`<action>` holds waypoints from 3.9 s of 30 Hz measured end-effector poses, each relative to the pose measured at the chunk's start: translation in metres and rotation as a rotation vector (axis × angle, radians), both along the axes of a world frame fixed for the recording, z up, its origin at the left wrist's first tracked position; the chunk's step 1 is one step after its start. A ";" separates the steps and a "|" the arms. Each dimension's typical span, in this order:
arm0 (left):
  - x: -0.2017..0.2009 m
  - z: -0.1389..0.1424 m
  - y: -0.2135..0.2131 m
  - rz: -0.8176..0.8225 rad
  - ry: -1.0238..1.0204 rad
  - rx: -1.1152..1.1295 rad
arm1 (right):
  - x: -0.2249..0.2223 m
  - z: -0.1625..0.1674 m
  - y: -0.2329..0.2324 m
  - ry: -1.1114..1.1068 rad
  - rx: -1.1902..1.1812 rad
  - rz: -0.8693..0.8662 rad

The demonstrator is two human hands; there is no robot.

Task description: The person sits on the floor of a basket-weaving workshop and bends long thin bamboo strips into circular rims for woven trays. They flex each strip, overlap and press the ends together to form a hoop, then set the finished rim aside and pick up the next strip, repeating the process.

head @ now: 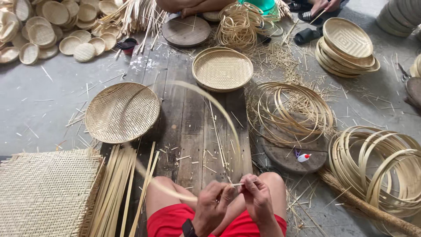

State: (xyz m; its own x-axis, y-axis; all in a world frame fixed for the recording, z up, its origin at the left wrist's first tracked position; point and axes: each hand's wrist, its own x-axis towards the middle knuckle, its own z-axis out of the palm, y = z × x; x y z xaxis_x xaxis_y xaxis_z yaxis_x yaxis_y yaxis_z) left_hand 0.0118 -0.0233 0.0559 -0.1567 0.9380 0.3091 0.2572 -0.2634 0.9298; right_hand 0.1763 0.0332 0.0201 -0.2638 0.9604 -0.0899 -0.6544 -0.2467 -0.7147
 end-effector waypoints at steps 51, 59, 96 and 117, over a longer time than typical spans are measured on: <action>-0.049 0.048 -0.003 -0.157 -0.357 0.117 | -0.008 0.107 -0.046 -0.696 0.633 0.366; -0.029 0.035 0.000 0.020 0.227 0.414 | -0.023 0.076 -0.054 -0.573 0.441 0.224; -0.202 -0.025 -0.016 0.103 -0.897 -0.674 | 0.115 0.034 0.053 -0.176 -0.175 -0.024; -0.068 0.052 -0.015 -0.343 -0.885 -0.701 | -0.013 0.217 0.051 -1.492 1.836 -0.548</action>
State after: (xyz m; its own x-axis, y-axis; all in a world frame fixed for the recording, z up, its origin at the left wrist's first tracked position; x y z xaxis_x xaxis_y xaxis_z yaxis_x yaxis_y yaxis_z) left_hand -0.0559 -0.0387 0.1079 0.2353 0.8943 -0.3806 -0.5347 0.4461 0.7177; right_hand 0.1630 0.0843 0.2375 -0.6440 0.1869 0.7418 0.5040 0.8332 0.2276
